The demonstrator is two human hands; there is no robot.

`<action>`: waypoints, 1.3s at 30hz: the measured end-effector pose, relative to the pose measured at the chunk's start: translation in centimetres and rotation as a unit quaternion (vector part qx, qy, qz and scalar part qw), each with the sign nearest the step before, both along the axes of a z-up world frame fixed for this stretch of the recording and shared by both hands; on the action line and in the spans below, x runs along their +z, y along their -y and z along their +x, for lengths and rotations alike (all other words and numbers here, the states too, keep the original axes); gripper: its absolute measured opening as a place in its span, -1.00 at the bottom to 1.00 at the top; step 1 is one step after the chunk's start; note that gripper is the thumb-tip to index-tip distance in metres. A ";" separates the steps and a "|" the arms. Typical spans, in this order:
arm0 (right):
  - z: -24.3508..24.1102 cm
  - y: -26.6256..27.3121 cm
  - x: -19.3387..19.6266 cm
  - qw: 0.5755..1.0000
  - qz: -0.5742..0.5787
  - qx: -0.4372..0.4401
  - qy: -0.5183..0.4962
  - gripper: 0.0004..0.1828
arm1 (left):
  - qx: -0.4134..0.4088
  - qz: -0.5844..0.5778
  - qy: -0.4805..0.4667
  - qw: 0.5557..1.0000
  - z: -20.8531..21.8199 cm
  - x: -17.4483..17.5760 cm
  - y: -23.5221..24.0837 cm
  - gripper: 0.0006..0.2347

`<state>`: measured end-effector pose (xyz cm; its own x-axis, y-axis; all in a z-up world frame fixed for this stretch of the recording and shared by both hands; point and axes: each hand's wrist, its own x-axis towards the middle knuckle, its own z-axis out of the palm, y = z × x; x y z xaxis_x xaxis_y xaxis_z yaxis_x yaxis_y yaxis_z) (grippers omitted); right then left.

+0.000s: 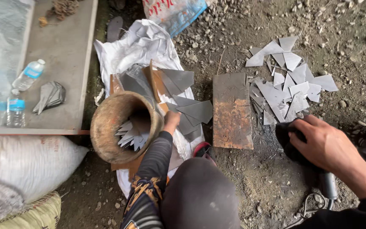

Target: The person sits on the ground and repeatedly smooths the edges of small triangular metal pieces using a handheld sanding block against a flat metal plate. The person picks up each piece, rubs its edges, and places it into a bucket.

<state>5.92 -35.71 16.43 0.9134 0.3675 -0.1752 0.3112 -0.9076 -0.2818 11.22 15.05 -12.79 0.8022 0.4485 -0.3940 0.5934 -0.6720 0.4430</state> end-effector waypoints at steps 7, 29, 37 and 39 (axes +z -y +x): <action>1.2 -0.4 2.2 0.993 -0.015 -0.051 -0.100 -0.65 | 0.470 -0.399 0.098 0.781 2.4 -5.9 -1.1 -0.80; 0.6 -1.9 4.4 0.993 0.116 0.026 -0.026 -0.75 | 0.399 -0.228 0.033 0.888 6.3 -6.0 0.6 -0.68; 0.8 -2.7 4.0 0.993 0.094 0.041 -0.051 -0.75 | 0.433 -0.182 0.061 0.881 6.5 -7.9 0.8 -0.77; 0.9 -2.9 4.1 0.994 0.087 0.046 -0.051 -0.75 | 0.451 -0.203 0.090 0.864 6.3 -8.5 0.4 -0.78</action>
<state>6.86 -32.81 20.56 0.8553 0.4811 -0.1921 0.3514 -0.8113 -0.4673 17.57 14.62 -21.26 0.2626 0.7781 -0.5707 0.6915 0.2607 0.6737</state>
